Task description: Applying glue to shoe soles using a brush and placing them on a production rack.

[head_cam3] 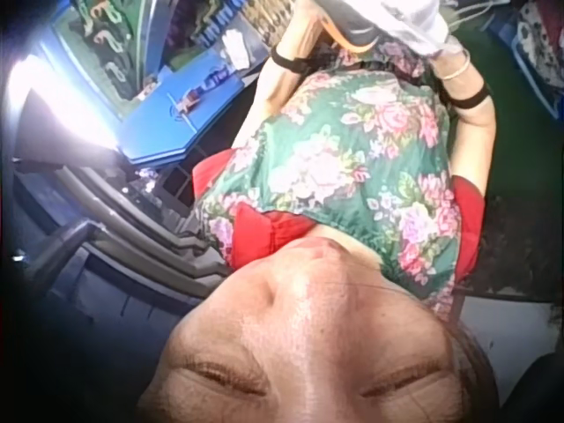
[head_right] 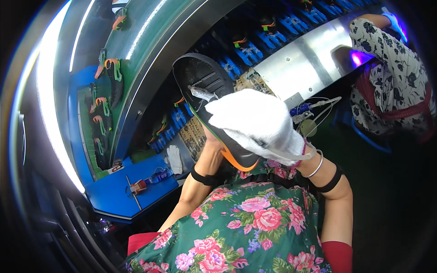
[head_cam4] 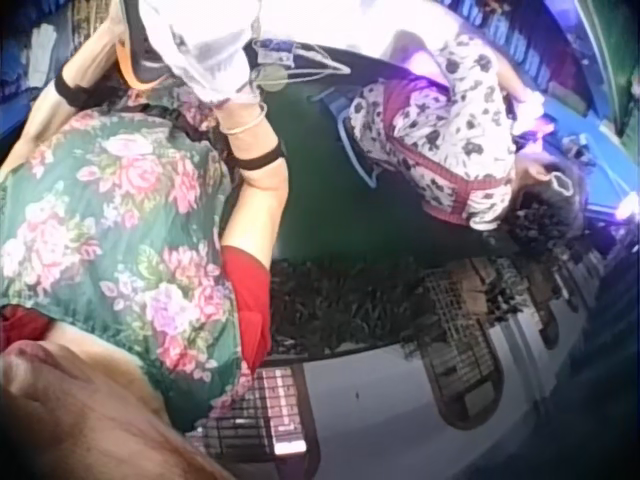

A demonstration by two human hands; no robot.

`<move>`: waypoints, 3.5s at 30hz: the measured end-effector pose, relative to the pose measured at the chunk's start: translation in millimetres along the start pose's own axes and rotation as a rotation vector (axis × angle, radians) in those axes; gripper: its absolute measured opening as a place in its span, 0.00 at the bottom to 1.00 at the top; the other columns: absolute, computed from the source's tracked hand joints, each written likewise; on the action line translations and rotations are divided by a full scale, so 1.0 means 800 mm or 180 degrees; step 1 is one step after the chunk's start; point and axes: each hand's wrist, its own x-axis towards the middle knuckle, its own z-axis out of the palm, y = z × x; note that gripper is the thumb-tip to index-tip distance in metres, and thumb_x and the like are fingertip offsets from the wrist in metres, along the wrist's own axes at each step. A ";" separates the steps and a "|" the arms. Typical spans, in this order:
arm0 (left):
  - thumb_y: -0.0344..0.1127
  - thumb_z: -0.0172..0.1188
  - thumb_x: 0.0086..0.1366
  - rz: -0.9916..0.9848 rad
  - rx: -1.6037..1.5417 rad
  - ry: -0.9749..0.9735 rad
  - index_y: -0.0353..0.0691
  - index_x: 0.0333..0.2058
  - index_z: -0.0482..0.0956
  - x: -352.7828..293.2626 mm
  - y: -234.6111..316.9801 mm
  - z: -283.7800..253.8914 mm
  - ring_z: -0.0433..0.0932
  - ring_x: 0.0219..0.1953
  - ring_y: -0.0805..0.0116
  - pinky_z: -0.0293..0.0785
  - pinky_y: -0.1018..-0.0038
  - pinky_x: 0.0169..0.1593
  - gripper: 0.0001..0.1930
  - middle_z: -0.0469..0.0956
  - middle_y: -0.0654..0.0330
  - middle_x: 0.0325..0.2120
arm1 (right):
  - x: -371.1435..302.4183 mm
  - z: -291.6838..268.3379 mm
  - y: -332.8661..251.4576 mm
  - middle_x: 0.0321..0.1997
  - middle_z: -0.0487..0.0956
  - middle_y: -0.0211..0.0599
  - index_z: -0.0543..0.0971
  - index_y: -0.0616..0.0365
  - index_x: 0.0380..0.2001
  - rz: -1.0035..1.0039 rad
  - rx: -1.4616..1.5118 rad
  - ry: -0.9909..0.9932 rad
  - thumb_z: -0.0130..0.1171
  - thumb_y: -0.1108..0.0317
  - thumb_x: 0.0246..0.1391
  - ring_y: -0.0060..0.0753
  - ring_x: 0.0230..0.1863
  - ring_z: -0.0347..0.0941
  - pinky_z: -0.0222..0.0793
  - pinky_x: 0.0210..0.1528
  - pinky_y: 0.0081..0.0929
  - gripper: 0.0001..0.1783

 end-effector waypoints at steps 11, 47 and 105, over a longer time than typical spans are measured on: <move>0.97 0.33 0.45 0.0512 0.1833 0.1498 0.34 0.54 0.72 0.012 0.022 0.029 0.82 0.43 0.54 0.82 0.55 0.48 0.66 0.79 0.45 0.42 | -0.003 0.013 0.000 0.48 0.87 0.37 0.87 0.53 0.47 0.0124 -0.0151 -0.0310 0.69 0.75 0.52 0.42 0.46 0.85 0.81 0.52 0.36 0.17; 0.96 0.42 0.42 0.0393 0.1992 -0.0064 0.34 0.47 0.75 0.039 0.066 0.079 0.76 0.35 0.59 0.74 0.65 0.41 0.62 0.77 0.51 0.37 | -0.037 0.022 -0.009 0.43 0.88 0.40 0.88 0.57 0.40 0.0847 0.1140 -0.0138 0.74 0.78 0.45 0.40 0.43 0.86 0.80 0.46 0.32 0.16; 1.01 0.38 0.27 0.0050 0.2619 -0.0276 0.31 0.38 0.76 0.074 0.073 0.081 0.76 0.30 0.62 0.73 0.69 0.38 0.69 0.78 0.51 0.27 | -0.063 0.012 -0.011 0.43 0.88 0.38 0.87 0.55 0.41 0.0358 0.0171 -0.0136 0.71 0.76 0.48 0.39 0.40 0.85 0.81 0.41 0.31 0.15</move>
